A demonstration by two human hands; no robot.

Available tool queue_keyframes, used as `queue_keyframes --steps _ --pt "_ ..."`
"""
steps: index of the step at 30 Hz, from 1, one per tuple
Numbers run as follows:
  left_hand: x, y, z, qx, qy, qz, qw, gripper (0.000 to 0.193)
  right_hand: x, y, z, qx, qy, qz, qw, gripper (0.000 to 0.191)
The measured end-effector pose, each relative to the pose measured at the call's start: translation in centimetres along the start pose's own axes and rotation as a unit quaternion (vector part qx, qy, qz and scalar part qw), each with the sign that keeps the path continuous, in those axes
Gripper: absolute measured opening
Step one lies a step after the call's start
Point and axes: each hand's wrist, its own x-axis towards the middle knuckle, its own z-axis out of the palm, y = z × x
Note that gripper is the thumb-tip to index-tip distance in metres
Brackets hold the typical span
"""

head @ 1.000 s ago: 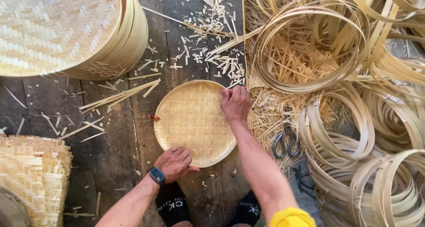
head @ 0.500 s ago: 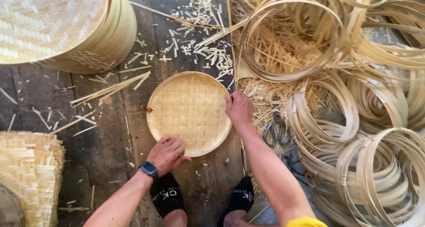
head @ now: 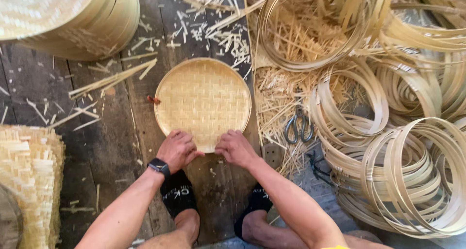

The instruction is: The person repeatedly places circular bamboo strips around the rim of woven bamboo trays, pressing them into place by hand. They handle multiple trays one at a time, stacking finished units to the side.

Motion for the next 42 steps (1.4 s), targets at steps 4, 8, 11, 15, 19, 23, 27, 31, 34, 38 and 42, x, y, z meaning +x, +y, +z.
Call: queue_keyframes --steps 4,8,11,15,19,23,27,31,34,38,42 --pt "0.3 -0.8 0.2 0.013 -0.027 -0.002 1.0 0.041 2.0 0.1 -0.3 0.063 -0.044 0.144 0.987 0.022" --pt "0.3 -1.4 0.4 -0.014 -0.041 -0.003 0.999 0.045 1.9 -0.3 0.9 0.092 -0.029 0.122 0.988 0.025" --pt "0.1 -1.4 0.4 -0.011 -0.031 -0.002 0.999 0.043 0.5 -0.6 2.0 -0.036 -0.004 -0.018 0.999 0.026" --pt "-0.8 -2.5 -0.4 0.026 -0.027 0.065 0.997 0.033 -0.4 0.3 2.2 -0.085 -0.033 -0.02 0.996 0.014" --pt "-1.4 -3.3 -1.3 0.027 0.003 0.096 0.995 0.017 0.4 1.1 1.6 -0.053 -0.053 -0.05 0.996 0.013" --pt "-0.7 -1.9 -0.5 -0.036 0.023 0.062 0.997 0.01 1.2 -0.3 2.3 0.045 0.042 -0.052 0.997 0.015" --pt "-0.1 -1.1 -0.4 -0.07 0.04 0.039 0.996 0.007 1.4 -1.3 3.2 0.046 0.051 -0.05 0.996 0.016" --pt "0.5 -1.5 -0.9 -0.099 0.008 -0.002 0.995 0.01 1.8 -0.7 3.4 0.049 0.05 -0.034 0.997 0.013" --pt "1.3 -1.7 -1.2 -0.117 -0.029 -0.049 0.991 0.009 2.5 -0.1 3.1 0.06 0.013 -0.008 0.998 0.009" --pt "2.8 -1.7 -2.1 -0.134 -0.115 -0.122 0.977 0.021 3.5 -0.3 2.0 0.095 -0.03 0.029 0.995 0.012" --pt "4.3 -1.4 -3.2 -0.086 -0.223 -0.203 0.95 0.032 4.0 -1.2 0.8 0.054 -0.053 0.089 0.993 0.019"
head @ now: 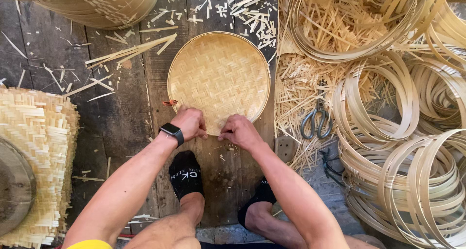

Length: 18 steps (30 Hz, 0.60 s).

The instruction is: The person repeatedly places circular bamboo strips around the rim of woven bamboo trays, pressing them into place by hand. They handle multiple trays one at a time, stacking finished units to the side.

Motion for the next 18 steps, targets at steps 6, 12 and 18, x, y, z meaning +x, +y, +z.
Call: queue_keyframes --steps 6,12,18 --pt "0.7 0.2 -1.6 0.015 -0.041 -0.032 0.999 0.037 0.3 -0.6 -0.3 -0.076 -0.005 0.131 0.988 0.036" --pt "-3.7 1.1 0.5 0.004 0.316 0.069 0.946 0.046 -0.8 0.0 -0.2 -0.063 0.056 -0.007 0.996 0.04" --pt "-2.9 0.3 2.0 -0.61 0.278 -0.254 0.697 0.034 -0.9 -0.1 1.5 -0.064 0.101 0.04 0.992 0.035"
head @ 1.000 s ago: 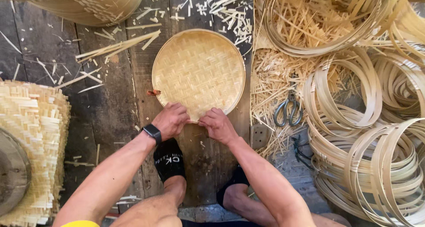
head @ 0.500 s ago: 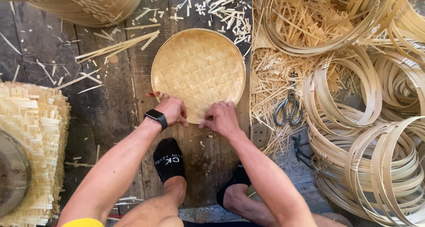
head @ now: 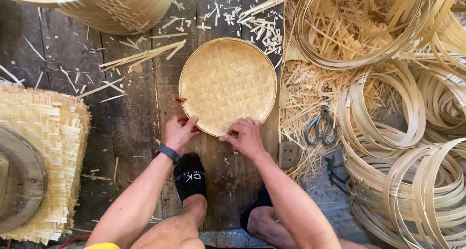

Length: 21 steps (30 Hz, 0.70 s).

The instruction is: The person repeatedly places circular bamboo strips around the rim of woven bamboo trays, pressing them into place by hand. They handle multiple trays one at a time, stacking finished units to the side.

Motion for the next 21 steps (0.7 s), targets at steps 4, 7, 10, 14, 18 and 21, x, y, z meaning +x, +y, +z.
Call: queue_keyframes --steps 4,7,10,14,18,21 --pt "1.1 1.0 0.9 -0.001 0.023 -0.067 0.997 0.032 0.2 0.0 1.3 0.009 0.002 0.037 0.999 0.032" --pt "0.5 1.4 1.1 0.034 0.038 -0.062 0.997 0.032 0.0 0.5 1.2 -0.003 0.018 -0.01 1.0 0.033" --pt "-1.0 2.9 0.6 0.21 0.108 0.068 0.969 0.036 -0.6 1.3 0.1 -0.02 0.02 -0.126 0.992 0.037" --pt "-3.7 2.2 -0.4 0.426 0.102 0.493 0.752 0.027 -1.6 2.2 -1.1 -0.098 0.046 -0.163 0.981 0.022" --pt "-3.0 0.1 1.1 0.451 -0.173 0.606 0.632 0.026 -1.9 2.9 -0.9 -0.037 0.046 -0.187 0.981 0.02" --pt "-1.8 -1.3 1.8 0.428 -0.148 0.579 0.678 0.016 -1.7 3.3 -0.5 -0.026 0.052 -0.172 0.983 0.02"
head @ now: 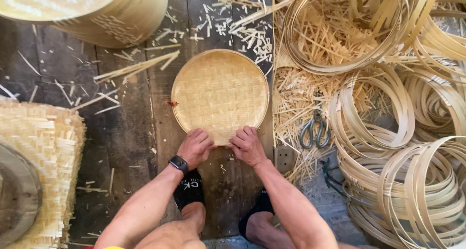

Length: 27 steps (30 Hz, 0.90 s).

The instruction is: The person repeatedly places circular bamboo strips around the rim of woven bamboo trays, pressing them into place by hand. They handle multiple trays one at a time, stacking finished units to the side.

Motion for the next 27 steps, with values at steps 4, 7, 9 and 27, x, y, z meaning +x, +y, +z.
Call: queue_keyframes --steps 4,7,9,27 --pt "0.1 -0.3 0.2 -0.015 -0.011 0.003 1.0 0.015 0.0 -0.6 0.0 -0.005 0.001 0.014 1.0 0.018" --pt "0.4 -1.0 -1.6 -0.015 -0.159 -0.091 0.983 0.01 -0.3 -1.9 -0.8 0.022 -0.018 0.003 1.0 0.017" --pt "0.4 -1.3 -3.4 -0.17 -0.163 -0.374 0.897 0.016 -0.3 -2.3 -1.8 0.061 -0.016 -0.011 0.998 0.019" --pt "-2.0 1.8 2.0 -0.072 0.035 -0.234 0.969 0.016 5.7 2.9 -0.3 0.403 -0.025 0.469 0.785 0.034"
